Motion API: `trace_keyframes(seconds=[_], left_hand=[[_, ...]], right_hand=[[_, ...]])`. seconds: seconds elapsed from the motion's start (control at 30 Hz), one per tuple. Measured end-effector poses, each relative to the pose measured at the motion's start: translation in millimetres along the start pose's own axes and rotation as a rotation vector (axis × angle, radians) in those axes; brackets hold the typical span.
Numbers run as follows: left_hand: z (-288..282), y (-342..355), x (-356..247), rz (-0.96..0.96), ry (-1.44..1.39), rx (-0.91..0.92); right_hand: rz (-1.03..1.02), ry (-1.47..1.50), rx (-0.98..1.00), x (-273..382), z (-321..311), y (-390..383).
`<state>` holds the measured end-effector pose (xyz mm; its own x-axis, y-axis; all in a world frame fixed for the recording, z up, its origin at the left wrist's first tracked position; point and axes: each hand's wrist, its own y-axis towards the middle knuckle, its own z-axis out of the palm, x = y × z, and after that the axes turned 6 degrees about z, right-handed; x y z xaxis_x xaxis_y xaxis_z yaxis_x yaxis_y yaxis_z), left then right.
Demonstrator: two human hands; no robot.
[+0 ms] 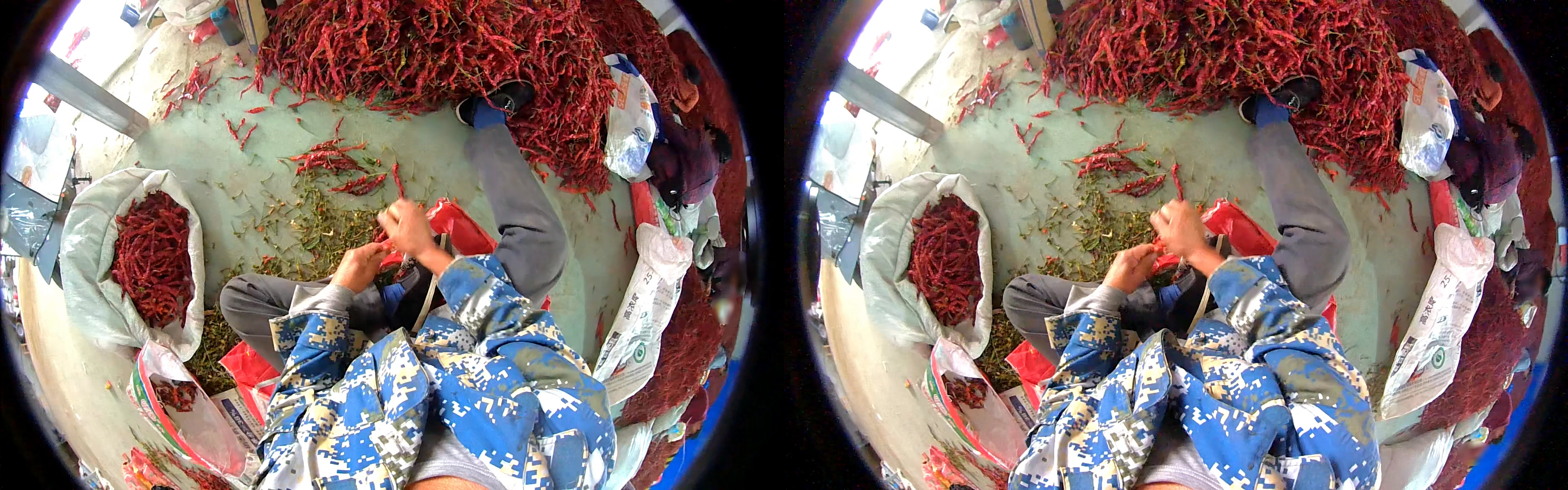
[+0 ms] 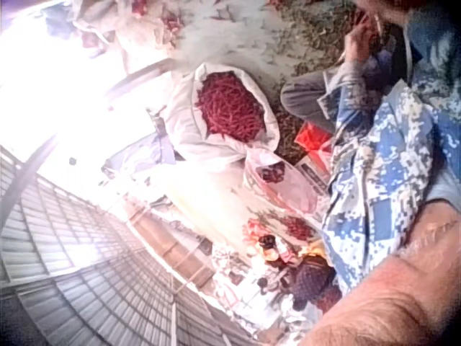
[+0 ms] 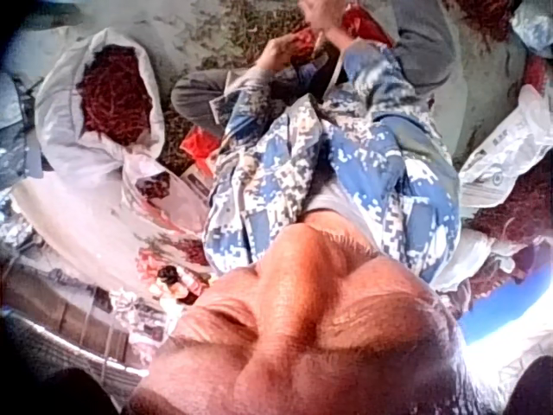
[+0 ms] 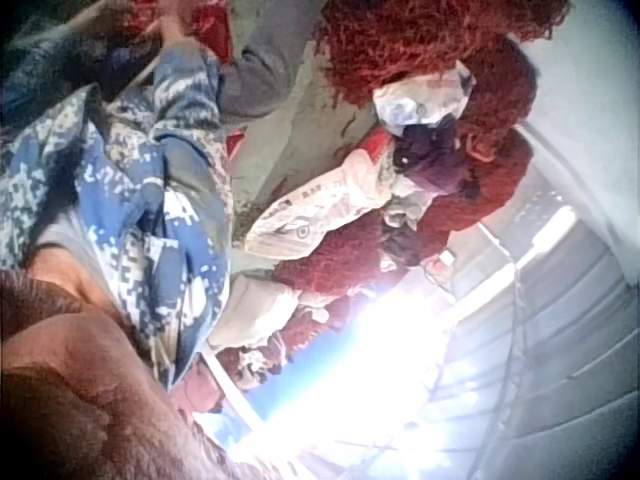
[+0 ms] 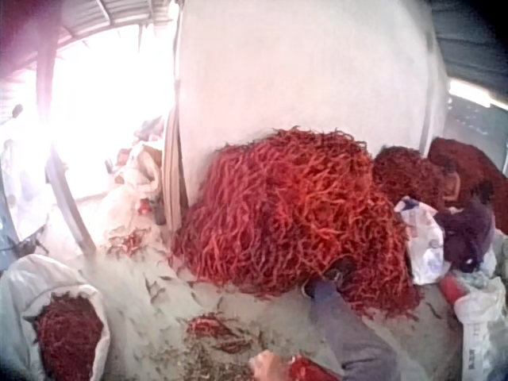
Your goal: The person sits on the floor and removes stems from dried red chili peppers by hand, placing the de-stemmed peppers into a white sack and discarding the stems onto the floor. The person handles peppers one at a time from a large pile.
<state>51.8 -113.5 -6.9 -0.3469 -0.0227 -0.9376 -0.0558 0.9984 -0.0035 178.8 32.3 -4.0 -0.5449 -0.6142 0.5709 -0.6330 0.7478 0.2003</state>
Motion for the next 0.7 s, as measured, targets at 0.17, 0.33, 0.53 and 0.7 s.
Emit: trace_keyframes(seconds=[0.17, 0.33, 0.53, 0.7], left_hand=[[-4, 4, 19, -0.238, -0.690, -0.193], [-10, 28, 42, -0.202, -1.045, -0.338], [-15, 31, 44, -0.299, -1.125, -0.459], [-14, 29, 32, -0.284, -1.062, -0.437]], right_hand=[[0.010, -0.135, -0.044, -36, 18, 74], [-0.026, -0.542, 0.302, -40, 60, 124], [0.043, -0.163, 0.334, -46, 48, 119], [-0.130, 0.198, 0.463, -23, 4, 35]])
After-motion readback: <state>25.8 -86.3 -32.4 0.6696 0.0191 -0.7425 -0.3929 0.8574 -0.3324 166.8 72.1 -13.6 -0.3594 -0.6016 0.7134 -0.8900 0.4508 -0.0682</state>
